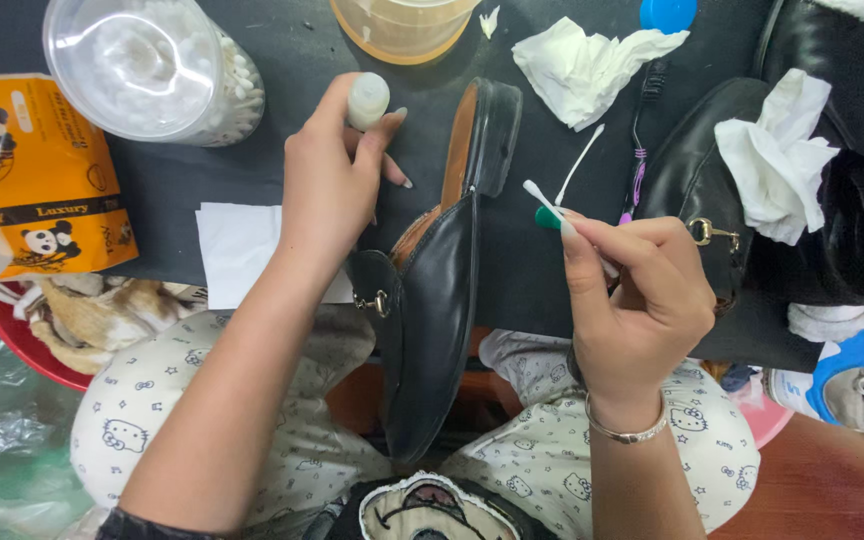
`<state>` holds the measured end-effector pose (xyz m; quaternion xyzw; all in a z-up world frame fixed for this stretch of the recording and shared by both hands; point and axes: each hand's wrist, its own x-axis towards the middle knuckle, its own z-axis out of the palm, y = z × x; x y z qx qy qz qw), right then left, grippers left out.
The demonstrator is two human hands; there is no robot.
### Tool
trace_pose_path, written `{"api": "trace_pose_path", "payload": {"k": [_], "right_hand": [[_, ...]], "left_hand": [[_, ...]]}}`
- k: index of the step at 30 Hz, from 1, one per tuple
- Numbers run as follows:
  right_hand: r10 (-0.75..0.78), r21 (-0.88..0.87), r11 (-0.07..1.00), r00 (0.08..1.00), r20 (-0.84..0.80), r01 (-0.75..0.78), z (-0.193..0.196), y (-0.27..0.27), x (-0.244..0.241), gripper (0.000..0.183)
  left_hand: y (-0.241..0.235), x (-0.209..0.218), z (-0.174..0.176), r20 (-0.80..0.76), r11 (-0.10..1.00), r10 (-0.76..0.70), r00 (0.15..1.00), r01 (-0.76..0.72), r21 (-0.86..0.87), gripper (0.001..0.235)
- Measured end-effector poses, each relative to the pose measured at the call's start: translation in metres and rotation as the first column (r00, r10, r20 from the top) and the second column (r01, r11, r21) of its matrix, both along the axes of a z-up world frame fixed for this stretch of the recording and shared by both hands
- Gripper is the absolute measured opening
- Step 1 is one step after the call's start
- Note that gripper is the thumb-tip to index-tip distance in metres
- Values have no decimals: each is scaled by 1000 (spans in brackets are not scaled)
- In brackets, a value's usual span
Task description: The person cleans a black leather shoe using a cotton swab, a small brush, and a tissue. They apply a liquid from a small bottle to the sole and brush it, then wipe the sole with a tissue.
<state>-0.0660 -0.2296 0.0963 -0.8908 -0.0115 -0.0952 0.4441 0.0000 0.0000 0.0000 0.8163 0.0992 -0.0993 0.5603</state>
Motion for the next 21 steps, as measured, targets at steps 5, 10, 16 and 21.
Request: {"api": "trace_pose_path", "payload": {"k": [5, 10, 16, 21], "right_hand": [[-3, -19, 1000, 1000, 25, 3, 4, 1, 3, 13], [-4, 35, 999, 1000, 12, 3, 2, 2, 1, 9], [-28, 363, 928, 986, -163, 86, -3, 4, 2, 10], [-15, 408, 904, 962, -272, 129, -4, 0, 3, 13]], "left_hand": [[-3, 6, 24, -206, 985, 83, 975, -112, -132, 52], [-1, -4, 35, -178, 972, 131, 975, -162, -171, 73], [-11, -44, 62, 172, 986, 56, 984, -81, 143, 26], [-25, -54, 75, 134, 993, -115, 984, 109, 54, 24]]}}
